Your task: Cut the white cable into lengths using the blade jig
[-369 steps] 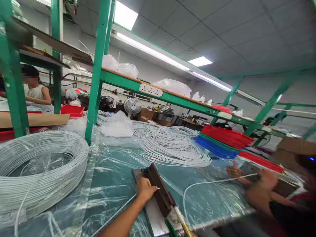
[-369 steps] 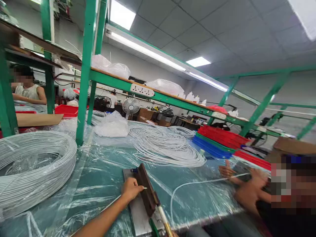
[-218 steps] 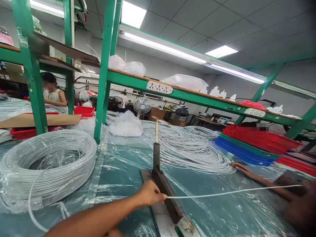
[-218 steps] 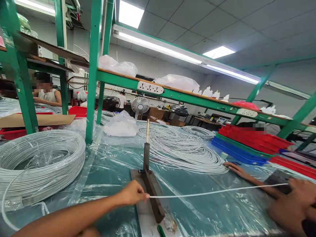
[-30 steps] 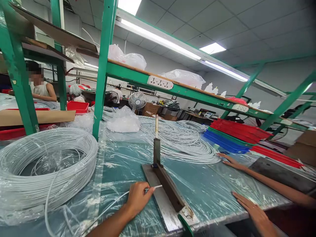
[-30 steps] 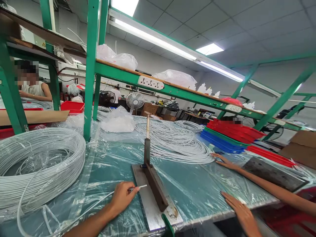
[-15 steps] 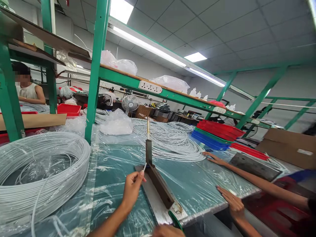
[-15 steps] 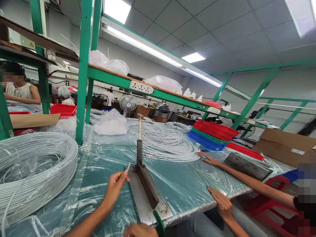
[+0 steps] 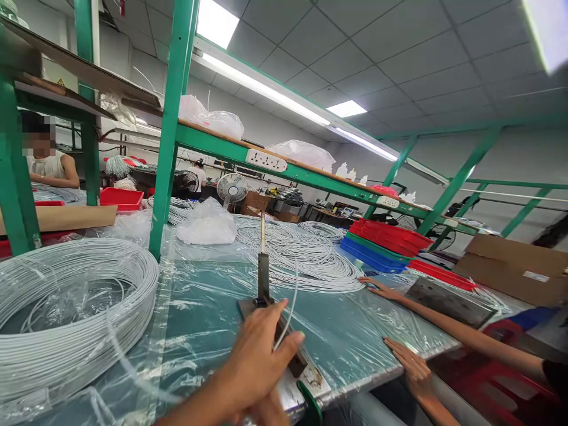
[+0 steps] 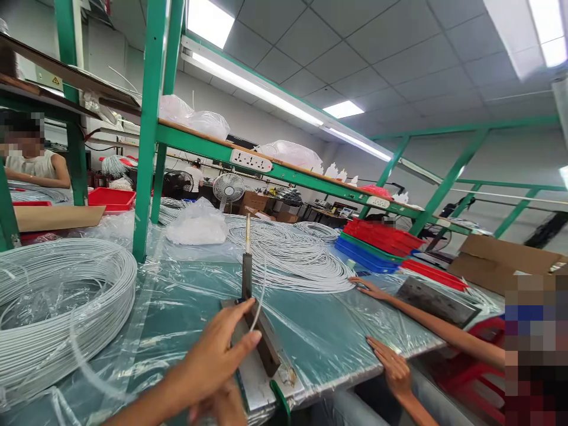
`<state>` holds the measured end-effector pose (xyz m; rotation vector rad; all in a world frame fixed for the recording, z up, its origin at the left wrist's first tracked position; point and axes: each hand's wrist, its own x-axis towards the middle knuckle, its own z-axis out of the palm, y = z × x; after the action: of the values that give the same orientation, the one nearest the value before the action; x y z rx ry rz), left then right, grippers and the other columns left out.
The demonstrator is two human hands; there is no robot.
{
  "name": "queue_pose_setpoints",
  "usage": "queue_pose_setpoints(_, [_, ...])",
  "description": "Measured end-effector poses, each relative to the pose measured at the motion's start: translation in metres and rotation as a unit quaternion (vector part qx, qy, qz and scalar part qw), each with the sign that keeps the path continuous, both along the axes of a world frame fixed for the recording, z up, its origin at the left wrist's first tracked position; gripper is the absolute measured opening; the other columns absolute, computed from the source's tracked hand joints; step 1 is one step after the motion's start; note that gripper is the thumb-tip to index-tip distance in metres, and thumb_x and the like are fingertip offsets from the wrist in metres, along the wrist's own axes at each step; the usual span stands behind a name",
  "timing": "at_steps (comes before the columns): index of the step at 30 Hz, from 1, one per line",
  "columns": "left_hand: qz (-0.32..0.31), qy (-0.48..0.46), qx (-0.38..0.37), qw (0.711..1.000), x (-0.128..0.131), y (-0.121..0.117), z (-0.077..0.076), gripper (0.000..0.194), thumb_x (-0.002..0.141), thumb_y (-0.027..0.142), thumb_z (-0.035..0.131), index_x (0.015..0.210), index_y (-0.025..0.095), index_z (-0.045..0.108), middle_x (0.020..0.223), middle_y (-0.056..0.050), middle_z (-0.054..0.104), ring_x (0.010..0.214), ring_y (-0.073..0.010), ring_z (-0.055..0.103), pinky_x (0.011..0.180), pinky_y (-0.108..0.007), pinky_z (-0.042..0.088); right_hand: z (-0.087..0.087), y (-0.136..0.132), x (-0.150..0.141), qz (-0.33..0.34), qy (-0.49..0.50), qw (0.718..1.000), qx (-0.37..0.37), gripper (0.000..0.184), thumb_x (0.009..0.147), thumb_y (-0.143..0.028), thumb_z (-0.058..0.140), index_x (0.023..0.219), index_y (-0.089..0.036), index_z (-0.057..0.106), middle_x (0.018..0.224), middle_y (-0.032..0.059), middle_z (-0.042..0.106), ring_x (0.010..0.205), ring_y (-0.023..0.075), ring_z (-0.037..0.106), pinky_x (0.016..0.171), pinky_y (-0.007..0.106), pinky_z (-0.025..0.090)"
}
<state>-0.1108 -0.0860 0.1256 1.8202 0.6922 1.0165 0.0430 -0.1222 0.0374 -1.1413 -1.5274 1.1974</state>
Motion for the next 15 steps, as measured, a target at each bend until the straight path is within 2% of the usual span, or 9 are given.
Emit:
queue_pose_setpoints(1, [0.009, 0.098, 0.058, 0.993, -0.01, -0.001, 0.004, 0.054, 0.087, 0.046, 0.046, 0.133, 0.019, 0.041, 0.126, -0.011, 0.053, 0.117, -0.0261, 0.044, 0.101, -0.041, 0.032, 0.002, 0.005, 0.007, -0.025, 0.021, 0.999, 0.016, 0.029, 0.091, -0.04, 0.045, 0.096, -0.015, 0.059, 0.09, 0.0037, 0.061, 0.073, 0.0128, 0.058, 0.065, 0.028, 0.051])
queue_pose_setpoints(3, [0.007, 0.266, 0.115, 0.957, -0.03, -0.001, 0.011, 0.055, 0.089, 0.042, 0.045, 0.137, 0.018, 0.036, 0.13, -0.013, 0.05, 0.12, -0.03, 0.041, 0.104, -0.048, 0.026, 0.012, 0.016, 0.03, -0.12, 0.094, 0.987, 0.053, 0.037, 0.088, -0.051, 0.046, 0.081, -0.016, 0.057, 0.063, -0.0028, 0.054, 0.053, 0.0085, 0.049, 0.054, 0.023, 0.046])
queue_pose_setpoints(4, [-0.004, 0.326, 0.12, 0.938, -0.04, 0.001, 0.013, 0.053, 0.089, 0.042, 0.044, 0.136, 0.018, 0.038, 0.125, -0.014, 0.054, 0.117, -0.0305, 0.045, 0.102, -0.049, 0.028, 0.021, 0.022, 0.048, -0.178, 0.144, 0.971, 0.068, 0.039, 0.083, -0.055, 0.05, 0.073, -0.017, 0.053, 0.052, -0.0059, 0.047, 0.044, 0.007, 0.043, 0.05, 0.021, 0.043])
queue_pose_setpoints(6, [-0.021, 0.406, 0.112, 0.907, -0.059, 0.009, 0.012, 0.048, 0.087, 0.04, 0.05, 0.13, 0.018, 0.047, 0.115, -0.013, 0.061, 0.11, -0.0303, 0.052, 0.099, -0.048, 0.033, 0.042, 0.029, 0.091, -0.312, 0.256, 0.912, 0.074, 0.039, 0.073, -0.052, 0.064, 0.062, -0.019, 0.046, 0.039, -0.0094, 0.033, 0.035, 0.0051, 0.03, 0.044, 0.019, 0.038])
queue_pose_setpoints(8, [-0.006, 0.458, 0.105, 0.883, -0.076, 0.023, 0.003, 0.04, 0.083, 0.028, 0.055, 0.123, 0.019, 0.054, 0.107, -0.012, 0.064, 0.107, -0.0304, 0.055, 0.096, -0.046, 0.037, 0.064, 0.032, 0.138, -0.397, 0.317, 0.86, 0.045, 0.036, 0.077, -0.041, 0.061, 0.056, -0.019, 0.043, 0.036, -0.0089, 0.03, 0.031, 0.0046, 0.027, 0.041, 0.018, 0.036])
queue_pose_setpoints(10, [0.022, 0.486, 0.105, 0.867, -0.09, 0.038, -0.013, 0.038, 0.08, 0.014, 0.05, 0.117, 0.02, 0.058, 0.104, -0.011, 0.066, 0.105, -0.0301, 0.057, 0.091, -0.043, 0.041, 0.082, 0.029, 0.182, -0.443, 0.322, 0.836, 0.032, 0.039, 0.087, -0.035, 0.047, 0.052, -0.019, 0.039, 0.033, -0.0077, 0.028, 0.027, 0.0045, 0.023, 0.039, 0.019, 0.034])
queue_pose_setpoints(12, [0.022, 0.481, 0.103, 0.87, -0.1, 0.048, -0.03, 0.044, 0.078, 0.007, 0.042, 0.115, 0.023, 0.059, 0.106, -0.009, 0.065, 0.104, -0.0272, 0.058, 0.087, -0.039, 0.043, 0.092, 0.024, 0.218, -0.469, 0.309, 0.827, 0.021, 0.044, 0.092, -0.028, 0.031, 0.049, -0.02, 0.037, 0.031, -0.0058, 0.028, 0.024, 0.0052, 0.023, 0.036, 0.02, 0.033])
queue_pose_setpoints(15, [0.01, 0.461, 0.076, 0.884, -0.105, 0.05, -0.047, 0.038, 0.083, 0.016, 0.041, 0.115, 0.024, 0.059, 0.107, -0.008, 0.065, 0.103, -0.0248, 0.058, 0.086, -0.035, 0.044, 0.094, 0.016, 0.255, -0.485, 0.279, 0.829, 0.004, 0.044, 0.089, -0.019, 0.028, 0.047, -0.021, 0.036, 0.03, -0.005, 0.027, 0.021, 0.0057, 0.021, 0.034, 0.021, 0.03])
